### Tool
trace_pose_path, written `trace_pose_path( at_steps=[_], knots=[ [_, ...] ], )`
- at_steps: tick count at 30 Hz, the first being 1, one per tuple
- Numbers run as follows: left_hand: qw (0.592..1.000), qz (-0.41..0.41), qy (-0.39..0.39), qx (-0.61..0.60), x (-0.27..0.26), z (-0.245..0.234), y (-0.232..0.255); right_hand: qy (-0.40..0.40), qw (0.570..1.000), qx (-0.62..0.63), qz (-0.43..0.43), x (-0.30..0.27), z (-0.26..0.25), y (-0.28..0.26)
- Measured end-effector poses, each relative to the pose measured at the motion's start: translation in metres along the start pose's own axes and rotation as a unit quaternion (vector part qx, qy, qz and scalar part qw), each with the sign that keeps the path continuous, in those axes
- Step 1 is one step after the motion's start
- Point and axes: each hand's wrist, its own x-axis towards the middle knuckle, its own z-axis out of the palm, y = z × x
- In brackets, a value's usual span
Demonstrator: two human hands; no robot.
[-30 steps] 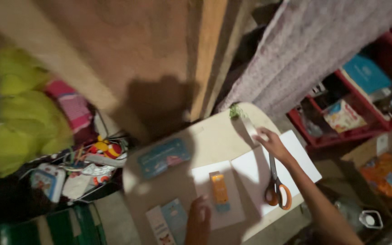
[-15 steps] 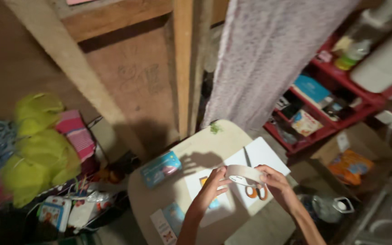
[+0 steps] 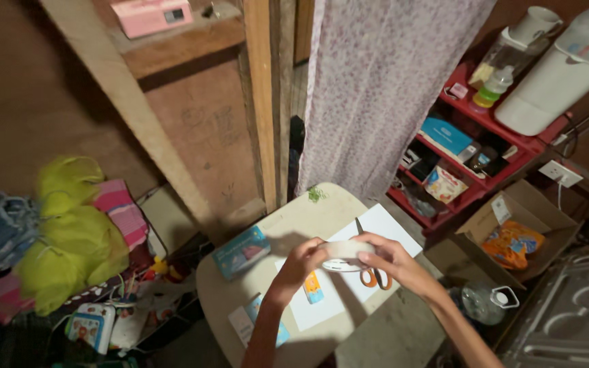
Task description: The person folds a white sheet of paper, cuts it in half with scissors, then wraps a small orange box with the cut paper and secures it with clear tape. The wrapped box is placed on the table.
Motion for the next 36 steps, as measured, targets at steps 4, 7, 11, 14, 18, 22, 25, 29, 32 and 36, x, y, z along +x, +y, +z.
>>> trace_pose_path(
  at_steps=[4, 7, 11, 14, 18, 22, 25, 29, 32, 36],
  knots=[
    [0.997, -0.027, 0.037, -0.054, -0.013, 0.003, 0.026, 0.029, 0.999, 0.026, -0.036, 0.000, 0.003, -0.011],
    [0.999, 0.034, 0.020, 0.032, -0.015, 0.008, 0.046, 0.036, 0.999, -0.018, -0.030, -0.003, 0.008, -0.029],
    [0.982, 0.049, 0.026, 0.180, -0.016, 0.019, 0.066, 0.017, 0.993, -0.101, -0.053, -0.010, 0.017, -0.060],
    [0.976, 0.102, 0.057, 0.186, -0.019, 0.023, 0.075, 0.040, 0.984, -0.128, -0.119, -0.015, 0.018, -0.074],
    [0.986, 0.160, -0.013, 0.045, -0.015, 0.021, 0.082, 0.070, 0.986, 0.045, -0.145, -0.018, 0.004, -0.076],
    [0.986, 0.164, -0.023, 0.022, -0.018, 0.026, 0.089, 0.065, 0.982, -0.014, -0.175, -0.020, -0.002, -0.073],
    [0.986, 0.157, -0.011, 0.057, -0.024, 0.034, 0.102, 0.061, 0.983, -0.055, -0.165, -0.021, -0.004, -0.073],
    [0.991, 0.097, 0.009, 0.094, -0.038, 0.041, 0.125, 0.050, 0.984, 0.023, -0.167, -0.021, -0.010, -0.065],
    [0.993, 0.090, -0.025, 0.067, -0.048, 0.044, 0.141, 0.038, 0.979, 0.060, -0.190, -0.020, -0.022, -0.050],
    [0.986, 0.140, -0.071, 0.058, -0.068, 0.047, 0.155, 0.042, 0.975, 0.079, -0.204, -0.023, -0.032, -0.023]
  ],
)
